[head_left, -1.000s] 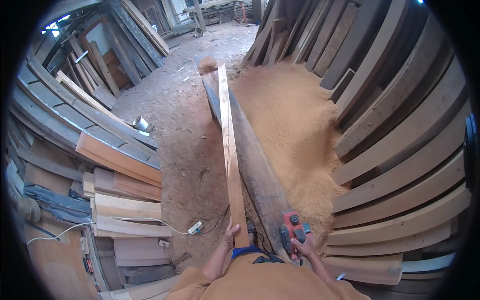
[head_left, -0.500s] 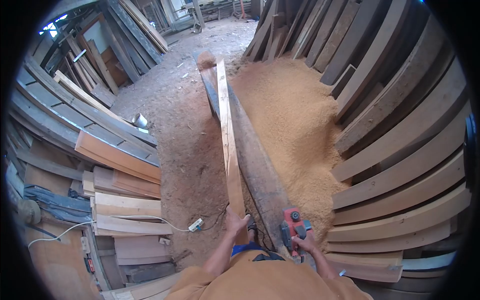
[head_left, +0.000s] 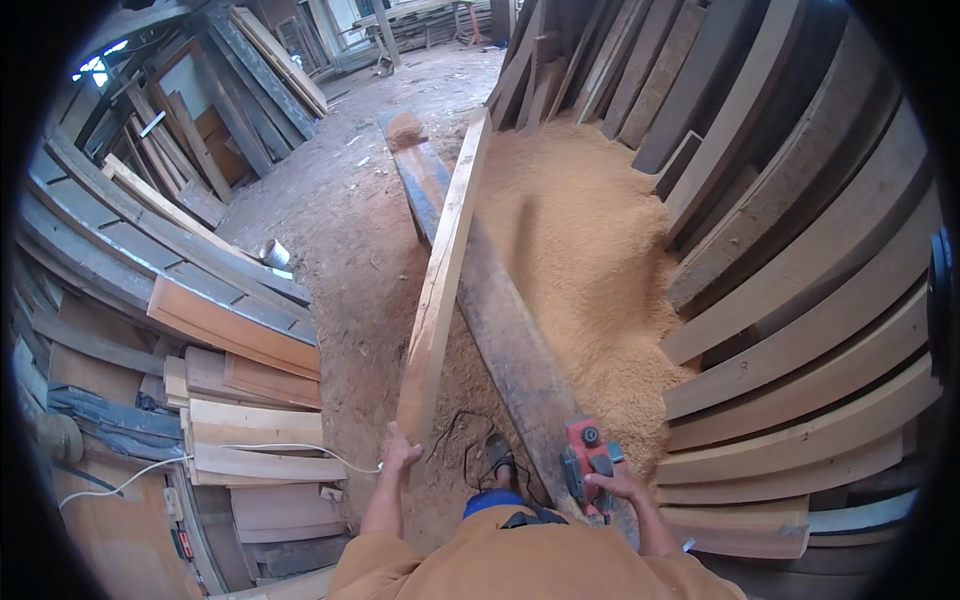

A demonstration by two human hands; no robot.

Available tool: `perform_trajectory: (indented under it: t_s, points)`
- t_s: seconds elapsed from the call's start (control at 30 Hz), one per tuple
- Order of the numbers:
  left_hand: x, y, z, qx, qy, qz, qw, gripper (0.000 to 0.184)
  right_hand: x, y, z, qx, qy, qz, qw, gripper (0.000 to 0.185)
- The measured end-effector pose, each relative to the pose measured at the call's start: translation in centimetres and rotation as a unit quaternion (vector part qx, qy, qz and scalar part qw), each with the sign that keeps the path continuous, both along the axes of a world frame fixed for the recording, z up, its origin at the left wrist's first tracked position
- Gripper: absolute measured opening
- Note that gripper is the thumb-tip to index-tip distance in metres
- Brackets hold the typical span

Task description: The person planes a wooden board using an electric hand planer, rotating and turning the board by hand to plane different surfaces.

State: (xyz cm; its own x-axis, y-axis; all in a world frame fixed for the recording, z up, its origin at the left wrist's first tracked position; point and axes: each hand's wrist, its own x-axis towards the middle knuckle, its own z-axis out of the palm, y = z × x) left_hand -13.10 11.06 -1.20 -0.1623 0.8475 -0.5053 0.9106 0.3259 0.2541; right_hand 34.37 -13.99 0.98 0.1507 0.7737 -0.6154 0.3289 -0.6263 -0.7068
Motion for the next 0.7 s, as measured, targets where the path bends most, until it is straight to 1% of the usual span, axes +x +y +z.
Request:
perform_trajectory:
  t_s: [0.07, 0.13, 0.17, 0.23, 0.27, 0.33, 0.43, 0.5, 0.57, 0.6, 0.63, 0.67, 0.7]
  points:
    - [-2.3, 1.4, -1.0, -0.012, 0.024, -0.006, 1.000, 0.087, 1.2, 1.6, 2.6, -0.046, -0.022, 0.031, 0.998, 0.062]
    - [-4.2, 2.9, -1.9, -0.017, 0.044, -0.022, 0.999, 0.094, 2.4, 2.8, 2.7, -0.061, -0.075, 0.005, 0.995, 0.060]
    - [-5.0, 4.0, -2.0, -0.044, 0.060, -0.016, 0.997, 0.099, 3.1, 3.2, 2.5, -0.070, -0.102, -0.006, 0.992, 0.059]
    - [-6.3, 5.9, -2.1, -0.100, 0.091, 0.000, 0.991, 0.109, 3.8, 3.9, 1.9, -0.055, -0.126, -0.068, 0.988, 0.054]
    - [-6.3, 6.6, -2.2, -0.091, 0.143, 0.004, 0.985, 0.109, 4.1, 4.2, 1.6, -0.047, -0.139, -0.097, 0.984, 0.052]
    - [-5.9, 8.6, -2.4, -0.070, 0.243, 0.012, 0.967, 0.108, 4.3, 5.1, 1.3, -0.044, -0.146, -0.100, 0.983, 0.050]
    - [-3.0, 13.5, -0.9, 0.035, 0.139, 0.011, 0.990, 0.110, 4.5, 6.5, 2.0, -0.057, -0.163, -0.096, 0.980, 0.047]
    - [-1.6, 17.6, -1.9, 0.132, 0.067, -0.036, 0.988, 0.118, 3.8, 7.9, 3.7, -0.078, -0.160, -0.094, 0.980, 0.046]
    - [0.4, 21.8, -3.0, 0.143, 0.040, -0.029, 0.988, 0.112, 2.9, 9.5, 6.4, -0.102, -0.140, -0.103, 0.979, 0.047]
    - [1.5, 23.7, -3.5, 0.149, 0.026, -0.027, 0.988, 0.109, 3.1, 9.6, 5.9, -0.095, -0.159, -0.096, 0.978, 0.047]
    - [2.8, 25.0, -2.2, 0.112, 0.052, -0.011, 0.992, 0.105, 3.2, 9.3, 4.8, -0.088, -0.178, -0.090, 0.976, 0.047]
    - [4.4, 25.7, 0.2, 0.076, 0.078, 0.003, 0.994, 0.101, 3.3, 9.1, 3.9, -0.081, -0.197, -0.085, 0.973, 0.047]
    - [5.6, 25.9, 1.3, 0.039, 0.104, 0.019, 0.994, 0.098, 3.6, 8.7, 3.2, -0.082, -0.198, -0.084, 0.973, 0.047]
